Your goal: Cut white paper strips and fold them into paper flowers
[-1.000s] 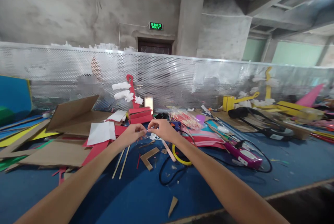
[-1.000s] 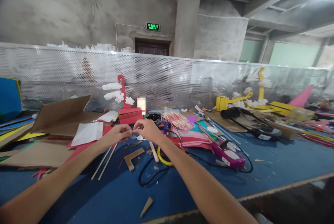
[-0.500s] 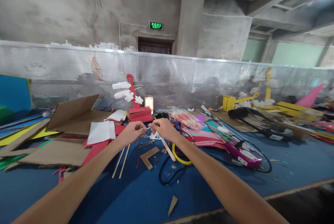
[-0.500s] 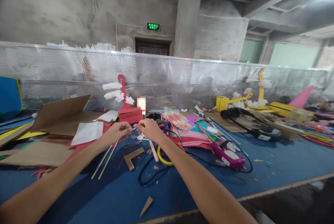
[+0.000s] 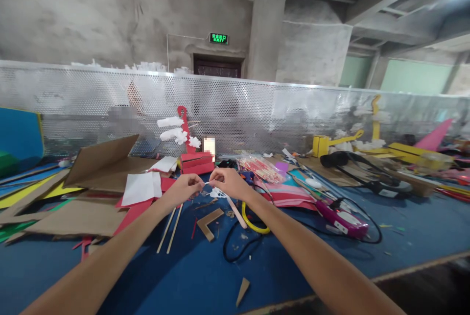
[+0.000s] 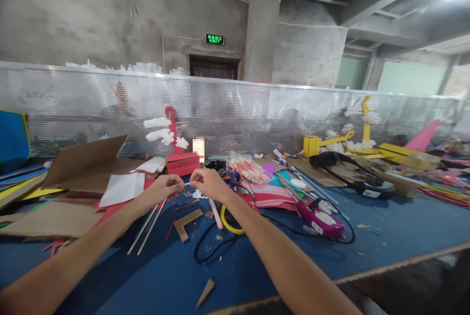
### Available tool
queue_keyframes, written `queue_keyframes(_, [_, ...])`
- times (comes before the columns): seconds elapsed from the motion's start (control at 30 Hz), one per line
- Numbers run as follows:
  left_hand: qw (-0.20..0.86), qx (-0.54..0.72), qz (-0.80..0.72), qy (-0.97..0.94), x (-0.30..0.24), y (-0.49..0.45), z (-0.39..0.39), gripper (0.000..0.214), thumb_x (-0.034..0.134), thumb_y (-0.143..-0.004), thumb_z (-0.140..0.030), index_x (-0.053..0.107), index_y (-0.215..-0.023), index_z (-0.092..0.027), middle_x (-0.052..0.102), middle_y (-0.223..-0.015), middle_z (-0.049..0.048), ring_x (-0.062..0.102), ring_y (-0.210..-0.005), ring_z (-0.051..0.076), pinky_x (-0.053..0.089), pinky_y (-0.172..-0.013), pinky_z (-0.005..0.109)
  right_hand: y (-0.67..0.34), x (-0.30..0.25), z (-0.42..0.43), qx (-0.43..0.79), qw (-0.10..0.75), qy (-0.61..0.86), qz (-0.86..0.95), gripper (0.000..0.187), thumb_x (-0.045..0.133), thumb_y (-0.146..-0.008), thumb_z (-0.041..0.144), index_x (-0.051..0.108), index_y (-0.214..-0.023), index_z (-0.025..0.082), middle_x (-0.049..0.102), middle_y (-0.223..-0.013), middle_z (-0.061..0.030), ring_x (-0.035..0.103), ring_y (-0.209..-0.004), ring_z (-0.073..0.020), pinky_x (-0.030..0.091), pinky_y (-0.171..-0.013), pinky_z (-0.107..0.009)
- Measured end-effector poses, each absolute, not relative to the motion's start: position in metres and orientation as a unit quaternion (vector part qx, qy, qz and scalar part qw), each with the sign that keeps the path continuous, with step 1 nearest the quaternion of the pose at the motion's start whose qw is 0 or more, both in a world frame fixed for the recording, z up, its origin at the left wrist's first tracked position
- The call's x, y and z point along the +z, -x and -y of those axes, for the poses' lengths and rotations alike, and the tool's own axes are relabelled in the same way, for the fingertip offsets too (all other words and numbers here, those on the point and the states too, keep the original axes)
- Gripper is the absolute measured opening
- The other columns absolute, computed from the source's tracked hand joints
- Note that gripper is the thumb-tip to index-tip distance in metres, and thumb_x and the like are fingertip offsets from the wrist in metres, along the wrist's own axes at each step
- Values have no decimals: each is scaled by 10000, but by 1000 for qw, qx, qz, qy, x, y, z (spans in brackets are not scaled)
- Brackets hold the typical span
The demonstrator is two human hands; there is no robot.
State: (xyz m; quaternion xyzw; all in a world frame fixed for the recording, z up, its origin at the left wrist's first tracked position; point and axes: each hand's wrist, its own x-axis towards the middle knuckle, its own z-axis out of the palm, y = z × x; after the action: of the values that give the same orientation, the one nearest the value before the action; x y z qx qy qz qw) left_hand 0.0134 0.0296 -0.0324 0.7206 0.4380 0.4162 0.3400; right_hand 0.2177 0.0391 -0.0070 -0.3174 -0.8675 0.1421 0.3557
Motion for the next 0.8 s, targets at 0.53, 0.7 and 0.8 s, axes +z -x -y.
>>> queue_keyframes(0.53, [322, 420, -438, -727, -31, -14, -26, 277, 588, -750, -432, 575, -775, -156, 585, -618, -6, 549, -555, 134, 421, -512, 222, -217, -3, -35, 97, 356, 329, 869, 66, 628, -780, 208, 672, -804, 166, 675, -792, -20, 575, -638, -113, 400, -626, -213])
queue_keyframes(0.7, [317, 412, -451, -726, -28, -15, -24, 267, 584, -737, -427, 586, -765, -161, 610, -637, 5, 569, -572, 145, 425, -528, 229, -218, -4, -38, 100, 358, 343, 863, 146, 607, -814, 277, 695, -795, 162, 689, -753, -30, 589, -662, -131, 394, -631, -221])
queue_keyframes(0.8, [313, 408, -448, -731, -28, -16, -24, 262, 577, -737, -423, 586, -763, -163, 610, -634, 5, 568, -569, 146, 425, -528, 227, -218, -3, -36, 85, 345, 354, 865, 197, 582, -831, 299, 701, -759, 159, 670, -669, -23, 570, -613, -128, 362, -589, -219])
